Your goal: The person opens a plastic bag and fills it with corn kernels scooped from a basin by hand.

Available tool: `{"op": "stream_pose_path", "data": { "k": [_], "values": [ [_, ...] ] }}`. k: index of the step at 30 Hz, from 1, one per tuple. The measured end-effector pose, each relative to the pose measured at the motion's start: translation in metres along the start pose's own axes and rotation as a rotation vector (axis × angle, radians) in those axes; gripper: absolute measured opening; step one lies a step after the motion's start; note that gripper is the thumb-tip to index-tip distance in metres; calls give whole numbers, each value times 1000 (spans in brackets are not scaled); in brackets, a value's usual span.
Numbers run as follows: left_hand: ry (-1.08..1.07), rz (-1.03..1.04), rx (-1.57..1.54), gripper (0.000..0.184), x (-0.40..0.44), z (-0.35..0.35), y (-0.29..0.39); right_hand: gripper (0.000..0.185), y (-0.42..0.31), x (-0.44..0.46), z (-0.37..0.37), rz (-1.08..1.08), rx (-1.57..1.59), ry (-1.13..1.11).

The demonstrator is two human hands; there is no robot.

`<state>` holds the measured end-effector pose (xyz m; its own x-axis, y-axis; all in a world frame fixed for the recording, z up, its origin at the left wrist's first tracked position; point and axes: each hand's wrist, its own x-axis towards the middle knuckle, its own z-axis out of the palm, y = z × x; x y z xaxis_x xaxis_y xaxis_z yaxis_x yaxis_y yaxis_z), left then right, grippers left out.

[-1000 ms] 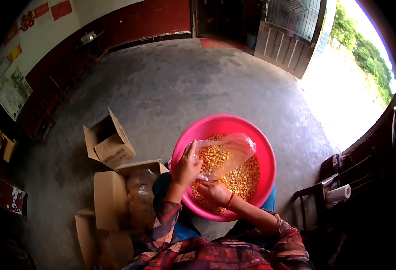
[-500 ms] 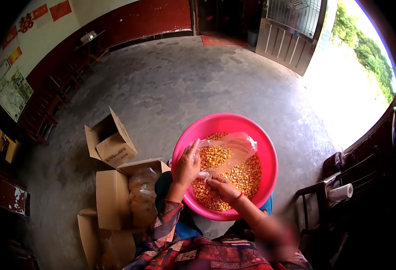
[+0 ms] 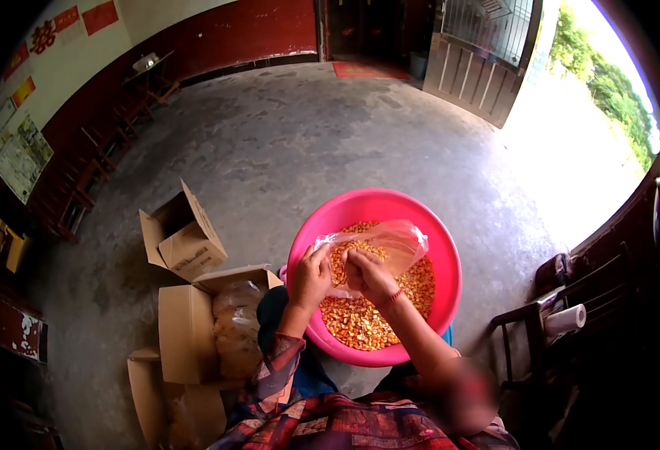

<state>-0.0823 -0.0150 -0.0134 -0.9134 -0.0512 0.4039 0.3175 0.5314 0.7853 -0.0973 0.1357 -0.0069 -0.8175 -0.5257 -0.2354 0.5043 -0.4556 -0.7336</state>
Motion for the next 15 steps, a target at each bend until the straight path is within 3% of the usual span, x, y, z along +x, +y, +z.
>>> {"op": "stream_pose_path", "data": {
  "k": [4,5,6,9,12,15],
  "values": [
    [14,34,35,26,0,1,-6,18,12,45,-14,-196,-39,241],
    [10,66,88,26,1,0,-5,18,17,53,-24,-288,-91,122],
    [4,99,139,26,1,-1,-4,18,21,59,-26,-288,-90,120],
    [7,95,111,29,0,1,-6,20,28,65,-26,-548,-445,151],
    [27,117,103,31,-1,3,-11,24,20,62,-19,-477,-555,234],
    [21,107,121,32,0,2,-11,24,20,62,-18,-308,-296,280]
  ]
}}
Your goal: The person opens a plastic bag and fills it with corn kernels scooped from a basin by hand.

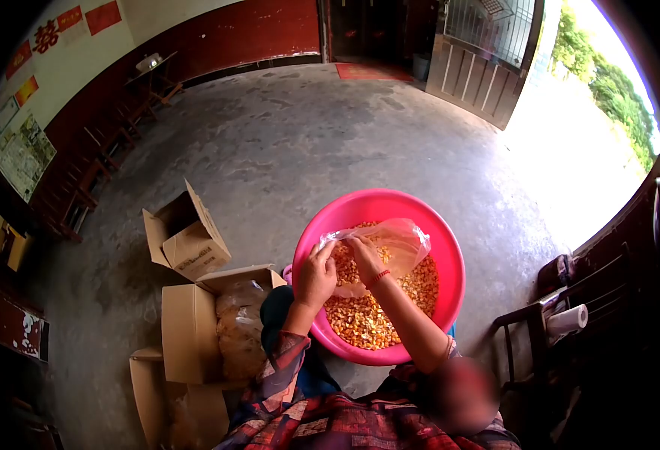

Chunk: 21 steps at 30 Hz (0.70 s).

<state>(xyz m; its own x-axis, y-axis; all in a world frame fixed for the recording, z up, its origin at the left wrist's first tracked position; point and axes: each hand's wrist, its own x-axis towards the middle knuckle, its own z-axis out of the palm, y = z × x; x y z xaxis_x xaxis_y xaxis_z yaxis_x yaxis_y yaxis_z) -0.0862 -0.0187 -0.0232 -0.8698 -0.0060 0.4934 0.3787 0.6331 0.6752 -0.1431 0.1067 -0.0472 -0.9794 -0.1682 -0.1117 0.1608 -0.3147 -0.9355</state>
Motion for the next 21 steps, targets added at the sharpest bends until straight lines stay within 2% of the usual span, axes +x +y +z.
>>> {"op": "stream_pose_path", "data": {
  "k": [3,5,7,9,11,12,13,15,18,19,21],
  "values": [
    [-8,-30,-10,33,1,-3,6,22,-15,-20,-1,-104,-66,-19],
    [-13,-59,-19,33,1,-3,7,19,-33,-43,-9,13,-58,-310],
    [-12,-78,-44,32,0,-2,4,15,-60,-76,-6,148,-223,-494],
    [-2,-51,-45,32,1,-2,4,14,-39,-85,-18,104,-394,-768],
    [3,-20,-46,32,2,-2,5,12,-1,-90,-21,-444,-724,-847],
    [-5,-25,-33,32,1,-2,7,9,9,-95,-17,-406,-986,-815],
    [-13,-29,-20,32,2,-3,7,9,24,-98,-15,-595,-1179,-729],
    [-38,-58,-22,33,1,-4,8,15,48,-103,-10,-732,-1330,-522],
    [-52,-29,25,34,2,-6,8,19,64,-99,-9,-839,-1365,-446],
    [-54,-39,14,34,2,-6,8,19,63,-99,-8,-841,-1365,-438],
    [-62,-33,-7,34,1,-4,8,20,57,-100,-6,-649,-1471,-561]
  ]
}}
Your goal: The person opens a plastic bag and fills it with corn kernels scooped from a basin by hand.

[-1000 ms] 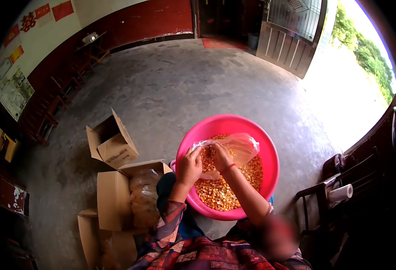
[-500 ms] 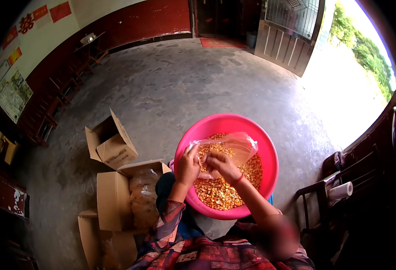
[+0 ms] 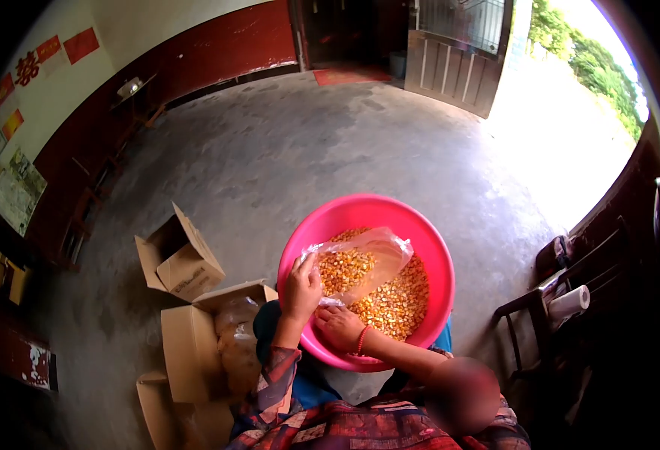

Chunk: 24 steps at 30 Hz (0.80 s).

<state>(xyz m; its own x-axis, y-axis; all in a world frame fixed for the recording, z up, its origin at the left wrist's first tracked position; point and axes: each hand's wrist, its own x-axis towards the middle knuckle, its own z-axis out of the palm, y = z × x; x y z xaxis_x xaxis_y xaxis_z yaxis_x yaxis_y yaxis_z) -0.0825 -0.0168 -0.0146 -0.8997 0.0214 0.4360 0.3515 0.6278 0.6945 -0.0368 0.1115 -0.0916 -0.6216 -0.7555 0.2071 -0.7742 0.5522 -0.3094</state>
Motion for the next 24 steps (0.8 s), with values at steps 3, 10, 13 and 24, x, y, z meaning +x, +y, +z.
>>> {"op": "stream_pose_path", "data": {
  "k": [3,10,13,24],
  "values": [
    [11,-30,27,35,1,-1,4,23,-3,-2,-10,14,-7,-38],
    [8,58,27,33,-1,-2,7,22,0,-3,3,-30,24,-4],
    [-24,-7,49,35,-2,-3,9,21,-2,-4,0,-41,74,13],
    [-12,33,64,34,-4,-3,6,21,-5,-1,-14,117,391,-48]
  ]
}}
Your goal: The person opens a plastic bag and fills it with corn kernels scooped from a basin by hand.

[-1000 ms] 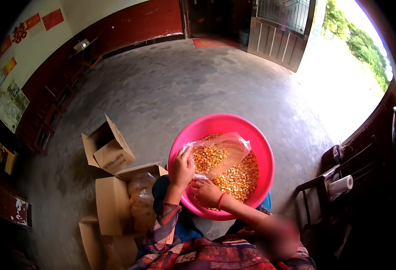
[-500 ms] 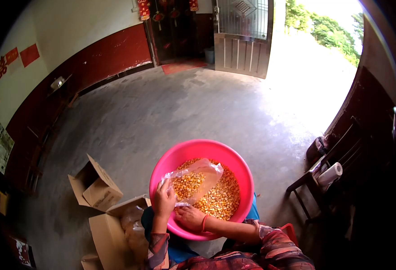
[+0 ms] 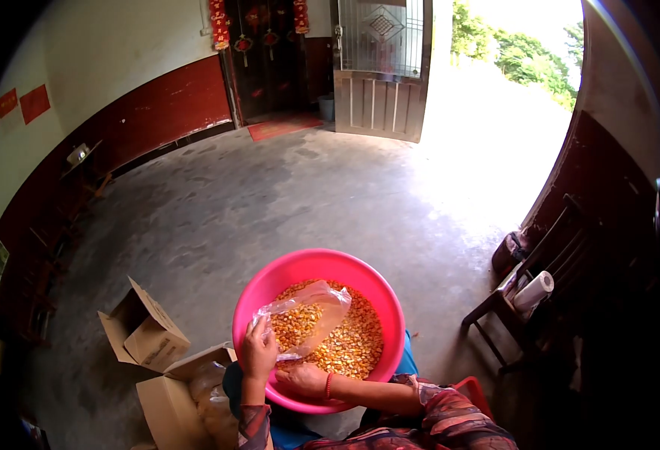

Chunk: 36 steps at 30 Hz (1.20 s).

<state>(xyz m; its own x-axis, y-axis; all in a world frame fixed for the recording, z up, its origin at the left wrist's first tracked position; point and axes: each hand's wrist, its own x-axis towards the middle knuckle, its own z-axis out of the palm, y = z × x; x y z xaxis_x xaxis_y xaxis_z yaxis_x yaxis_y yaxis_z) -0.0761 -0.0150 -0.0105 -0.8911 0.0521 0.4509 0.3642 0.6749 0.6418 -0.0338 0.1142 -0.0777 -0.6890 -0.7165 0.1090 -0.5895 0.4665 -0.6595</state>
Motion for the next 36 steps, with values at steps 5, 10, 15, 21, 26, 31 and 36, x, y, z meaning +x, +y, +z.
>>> {"op": "stream_pose_path", "data": {
  "k": [5,10,15,21,26,31,36],
  "values": [
    [-11,24,-18,34,1,1,-4,18,10,3,3,18,278,259],
    [-33,-76,-2,33,2,-6,10,27,7,-4,-33,545,1212,-1],
    [27,-25,-24,35,-1,3,-8,19,-7,-9,-53,519,1358,-217],
    [-17,-102,-100,37,-1,5,-10,19,-16,12,-90,365,1494,7],
    [46,-83,-110,36,1,3,-4,16,12,49,-97,392,1512,366],
    [45,-80,-129,34,1,3,-3,17,37,76,-82,339,1404,531],
    [63,-67,-131,33,-1,6,-6,20,62,78,-69,260,1278,590]
  ]
}}
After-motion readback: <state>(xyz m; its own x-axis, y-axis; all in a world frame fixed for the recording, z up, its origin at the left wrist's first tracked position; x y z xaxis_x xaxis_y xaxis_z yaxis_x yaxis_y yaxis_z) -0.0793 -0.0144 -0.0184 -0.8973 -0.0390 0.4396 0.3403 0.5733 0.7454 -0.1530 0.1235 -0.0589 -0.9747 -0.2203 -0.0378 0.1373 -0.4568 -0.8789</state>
